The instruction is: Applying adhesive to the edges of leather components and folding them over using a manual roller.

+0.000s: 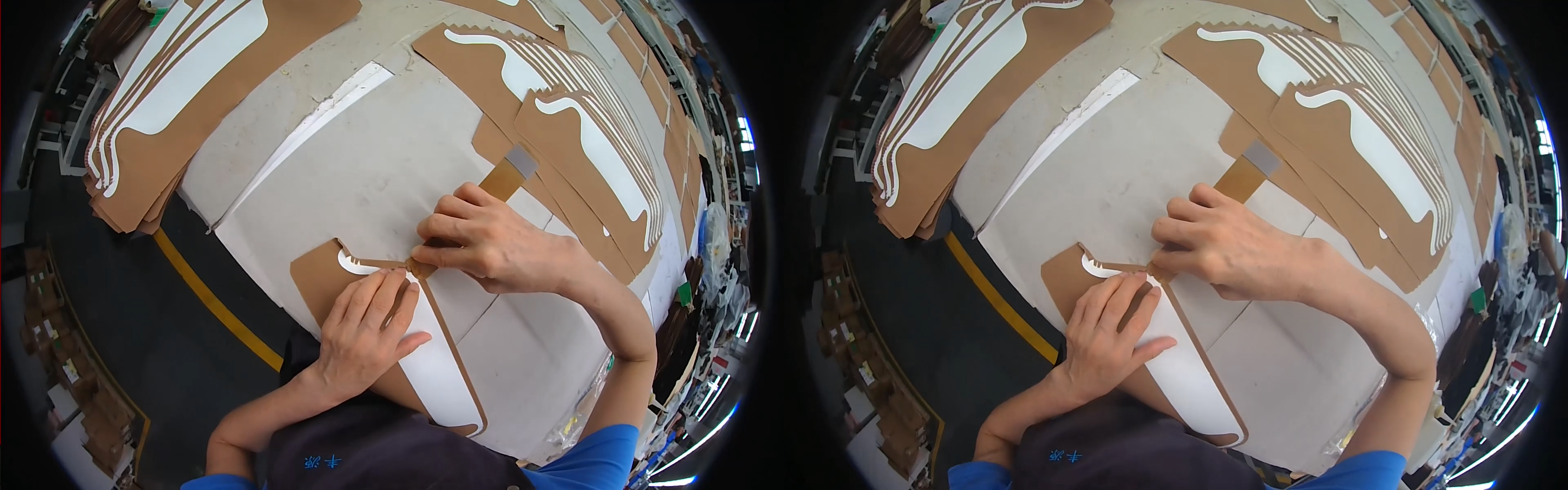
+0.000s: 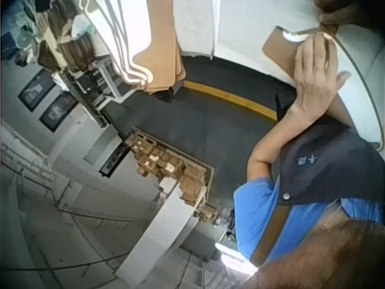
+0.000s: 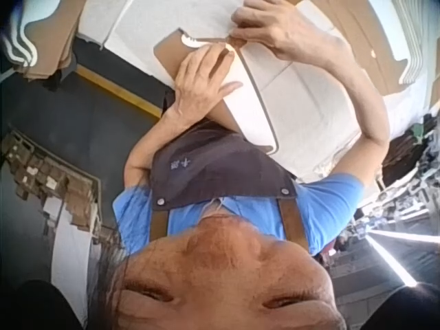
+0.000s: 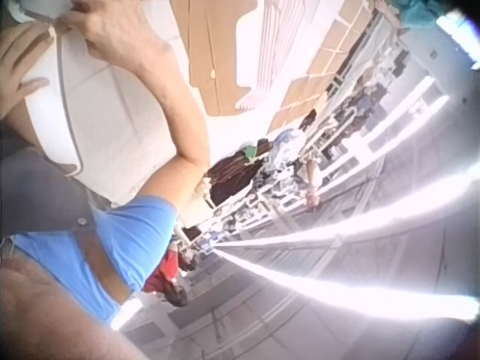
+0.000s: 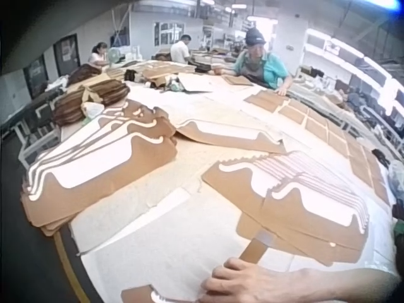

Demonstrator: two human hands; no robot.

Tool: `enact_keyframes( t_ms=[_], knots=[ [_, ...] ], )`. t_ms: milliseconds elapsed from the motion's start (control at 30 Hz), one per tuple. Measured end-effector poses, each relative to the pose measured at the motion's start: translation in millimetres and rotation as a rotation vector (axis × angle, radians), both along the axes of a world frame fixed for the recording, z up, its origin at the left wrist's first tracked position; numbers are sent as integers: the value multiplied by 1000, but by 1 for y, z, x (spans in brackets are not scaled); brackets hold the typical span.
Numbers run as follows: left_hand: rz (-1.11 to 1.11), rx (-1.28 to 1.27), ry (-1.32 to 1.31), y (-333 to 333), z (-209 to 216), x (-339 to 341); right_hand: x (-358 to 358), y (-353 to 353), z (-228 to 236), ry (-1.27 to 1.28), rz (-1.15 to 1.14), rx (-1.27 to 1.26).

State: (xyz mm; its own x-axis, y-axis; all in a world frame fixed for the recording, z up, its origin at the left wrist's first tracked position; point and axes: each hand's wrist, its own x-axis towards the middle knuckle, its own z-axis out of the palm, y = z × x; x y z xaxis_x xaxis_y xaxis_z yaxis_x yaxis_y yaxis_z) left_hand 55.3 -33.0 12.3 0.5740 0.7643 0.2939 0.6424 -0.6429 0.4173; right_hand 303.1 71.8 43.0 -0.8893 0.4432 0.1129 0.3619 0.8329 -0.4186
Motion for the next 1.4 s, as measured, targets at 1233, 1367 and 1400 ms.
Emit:
enact_keyframes(
  t_ms=[1233, 1367, 1400],
  knots=[
    [-251, 134, -11, 6, -12, -16, 117, -314, -13, -15, -1580, 60],
    [-335, 99, -76, 46, 33, 3, 125, -350, -38, -236, -1647, 376],
    [-455, -54, 42, 59, 32, 6, 125, -352, -40, -269, -1661, 379]
  ],
)
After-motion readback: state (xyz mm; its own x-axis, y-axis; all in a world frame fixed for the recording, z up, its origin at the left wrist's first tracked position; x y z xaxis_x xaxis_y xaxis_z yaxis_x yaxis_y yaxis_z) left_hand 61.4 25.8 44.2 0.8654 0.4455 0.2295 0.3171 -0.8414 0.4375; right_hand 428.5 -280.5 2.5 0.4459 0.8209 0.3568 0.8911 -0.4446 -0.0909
